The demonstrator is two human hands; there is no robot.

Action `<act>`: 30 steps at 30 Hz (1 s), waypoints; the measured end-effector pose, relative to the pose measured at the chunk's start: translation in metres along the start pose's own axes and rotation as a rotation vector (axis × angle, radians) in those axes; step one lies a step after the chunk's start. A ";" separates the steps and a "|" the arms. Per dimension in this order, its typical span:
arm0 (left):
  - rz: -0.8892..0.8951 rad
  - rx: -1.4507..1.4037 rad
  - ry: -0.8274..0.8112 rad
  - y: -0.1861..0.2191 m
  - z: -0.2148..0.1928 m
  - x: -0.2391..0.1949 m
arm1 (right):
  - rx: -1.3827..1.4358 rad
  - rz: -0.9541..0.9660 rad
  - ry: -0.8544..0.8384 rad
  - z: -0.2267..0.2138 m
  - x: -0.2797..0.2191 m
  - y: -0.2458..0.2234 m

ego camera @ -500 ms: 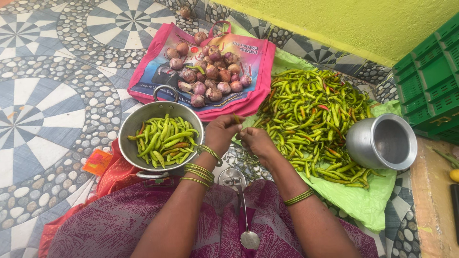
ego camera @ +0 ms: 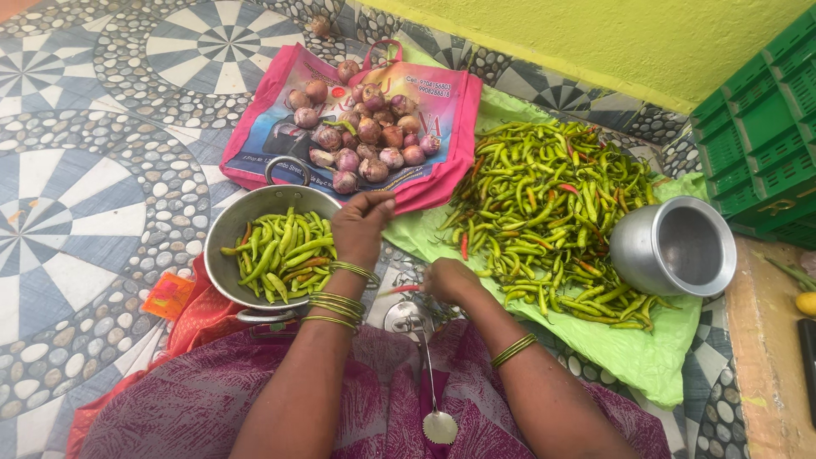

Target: The person sits on the floor and repeatedly picks green chilies from a large pile, removes the stems by hand, and places the trimmed chilies into a metal pot. A bag of onions and a metal cup are visible nearby.

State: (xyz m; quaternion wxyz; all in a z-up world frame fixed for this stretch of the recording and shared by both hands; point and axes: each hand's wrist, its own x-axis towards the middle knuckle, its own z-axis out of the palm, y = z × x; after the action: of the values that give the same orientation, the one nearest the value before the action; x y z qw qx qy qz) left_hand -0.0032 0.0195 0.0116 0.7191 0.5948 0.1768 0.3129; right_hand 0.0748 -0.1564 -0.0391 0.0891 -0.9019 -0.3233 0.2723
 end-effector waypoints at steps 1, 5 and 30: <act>0.002 -0.053 0.019 -0.002 -0.002 0.005 | 0.123 0.008 0.002 0.004 -0.001 0.001; 0.159 0.467 0.167 -0.007 -0.006 0.000 | 0.513 0.118 0.041 0.001 0.003 0.005; -0.554 -0.268 0.974 0.008 -0.065 0.037 | -0.071 0.211 0.348 -0.005 -0.008 0.024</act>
State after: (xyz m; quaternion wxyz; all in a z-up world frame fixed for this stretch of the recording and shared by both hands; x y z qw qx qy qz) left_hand -0.0187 0.0932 0.0083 0.6790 0.2171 0.5955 0.3704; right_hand 0.0855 -0.1802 -0.0395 0.0828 -0.9668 -0.2161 0.1085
